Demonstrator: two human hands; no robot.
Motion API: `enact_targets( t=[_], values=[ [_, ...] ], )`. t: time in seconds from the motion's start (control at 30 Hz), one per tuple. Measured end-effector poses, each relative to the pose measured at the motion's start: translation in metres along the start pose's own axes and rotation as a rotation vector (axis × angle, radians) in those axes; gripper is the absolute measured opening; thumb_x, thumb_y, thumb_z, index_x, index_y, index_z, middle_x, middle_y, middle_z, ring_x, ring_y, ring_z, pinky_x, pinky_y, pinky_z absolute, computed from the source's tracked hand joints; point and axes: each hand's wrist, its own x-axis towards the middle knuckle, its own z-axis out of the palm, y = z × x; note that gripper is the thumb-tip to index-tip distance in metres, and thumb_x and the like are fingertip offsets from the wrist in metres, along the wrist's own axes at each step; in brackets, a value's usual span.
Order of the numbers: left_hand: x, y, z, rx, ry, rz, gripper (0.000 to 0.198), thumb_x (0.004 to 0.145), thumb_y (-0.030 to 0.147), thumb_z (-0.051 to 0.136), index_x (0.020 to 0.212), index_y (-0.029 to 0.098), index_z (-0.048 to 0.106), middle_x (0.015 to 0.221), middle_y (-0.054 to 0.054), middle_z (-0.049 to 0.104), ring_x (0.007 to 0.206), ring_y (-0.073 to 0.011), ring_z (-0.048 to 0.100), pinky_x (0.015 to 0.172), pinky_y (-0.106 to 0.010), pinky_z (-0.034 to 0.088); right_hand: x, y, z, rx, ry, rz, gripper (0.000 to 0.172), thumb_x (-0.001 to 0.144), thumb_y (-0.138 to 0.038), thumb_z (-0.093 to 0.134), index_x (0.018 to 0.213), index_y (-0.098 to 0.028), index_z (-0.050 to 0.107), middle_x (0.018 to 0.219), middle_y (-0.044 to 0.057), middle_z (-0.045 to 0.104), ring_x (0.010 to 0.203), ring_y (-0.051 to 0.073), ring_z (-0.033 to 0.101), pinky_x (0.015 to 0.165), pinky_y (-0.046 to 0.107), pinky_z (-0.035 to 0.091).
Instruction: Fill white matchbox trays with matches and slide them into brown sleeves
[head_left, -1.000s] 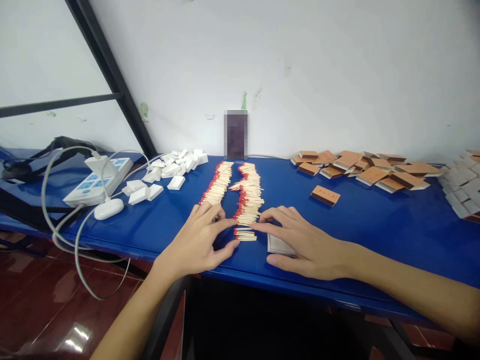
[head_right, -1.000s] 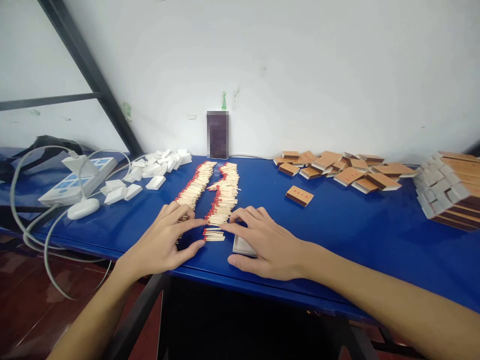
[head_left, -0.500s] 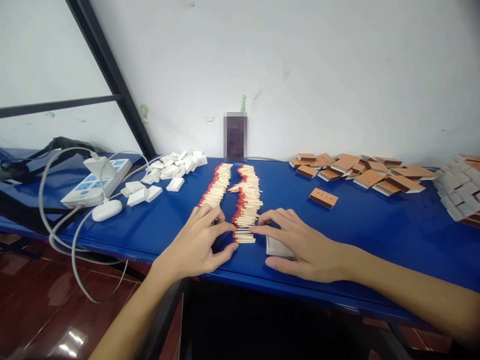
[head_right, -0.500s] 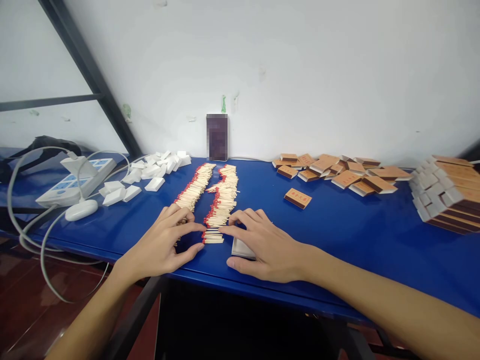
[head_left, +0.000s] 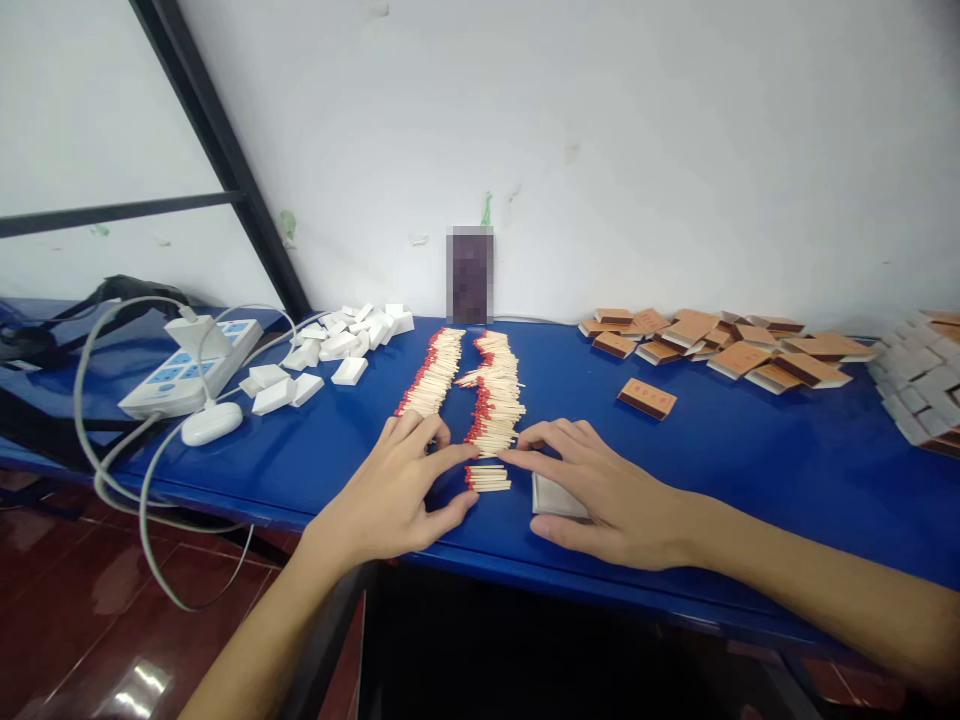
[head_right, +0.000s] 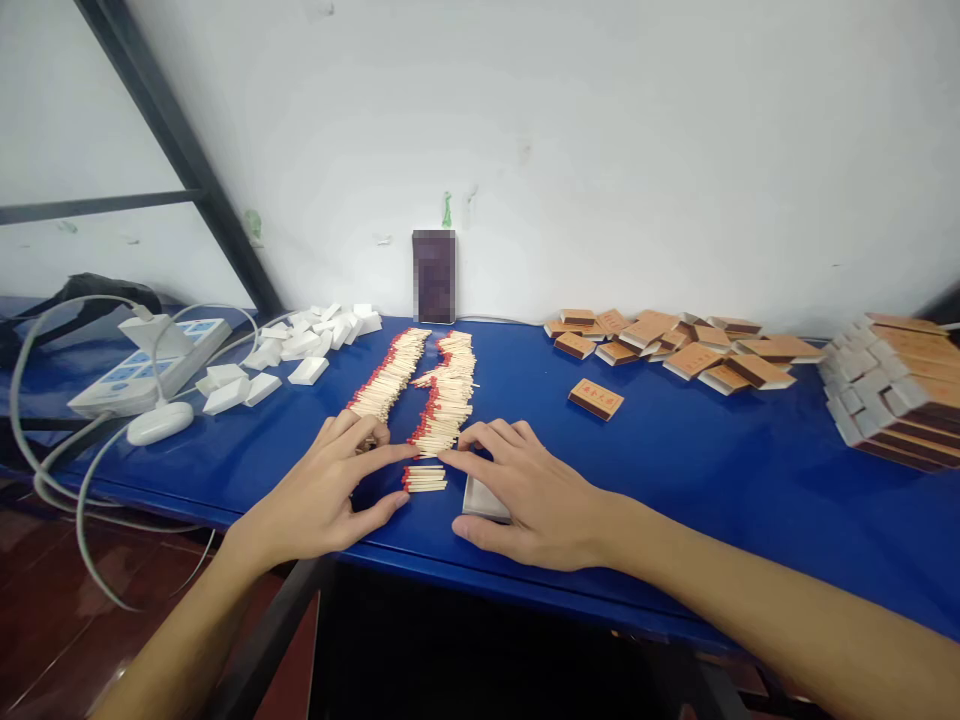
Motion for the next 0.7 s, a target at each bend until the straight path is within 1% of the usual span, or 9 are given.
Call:
enact_targets(
  t=[0.2,0.4,0.57,0.7],
  values=[
    [-0.0004,-0.0007,0.0,0.023,0.001,0.021,0.033,0.094,0.04,0.058,0.125,0.029,0.063,0.102,-0.005,0.051,0.099,-0.0226,0.047,0.089,-0.041,0.037,0.0003,0.0005,-0.0007,-0.003,0.014,-0.03,0.058,0.095,-0.05,0.05,0.148,-0.027,0.044,0.13,0.014,0.051,0.117,0.03,0.046,0.1,0.057,0.035],
    [-0.0009,-0.0001,-0.0009,0.005,0.013,0.046,0.026,0.094,0.037,0.058,0.115,0.025,0.067,0.102,-0.005,0.052,0.099,-0.0224,0.047,0.089,-0.039,0.036,-0.0007,0.0005,-0.0012,-0.025,0.032,-0.042,0.057,0.094,-0.048,0.052,0.146,-0.024,0.047,0.128,0.014,0.052,0.114,0.03,0.048,0.098,0.055,0.037],
    [-0.001,0.0002,-0.0015,0.005,-0.001,0.034,0.028,0.093,0.037,0.059,0.117,0.026,0.066,0.103,-0.004,0.052,0.101,-0.0222,0.047,0.09,-0.039,0.036,-0.0005,0.0007,0.0,-0.044,0.054,-0.054,0.056,0.094,-0.048,0.052,0.144,-0.022,0.049,0.127,0.015,0.053,0.114,0.031,0.048,0.097,0.056,0.037],
    [-0.0011,0.0001,-0.0014,0.013,-0.006,0.027,0.029,0.093,0.039,0.058,0.119,0.026,0.066,0.104,-0.004,0.052,0.102,-0.0226,0.047,0.09,-0.04,0.036,0.0001,0.0003,-0.0001,-0.049,0.044,-0.043,0.055,0.094,-0.048,0.052,0.143,-0.022,0.05,0.128,0.015,0.053,0.114,0.032,0.048,0.098,0.057,0.036]
  ],
)
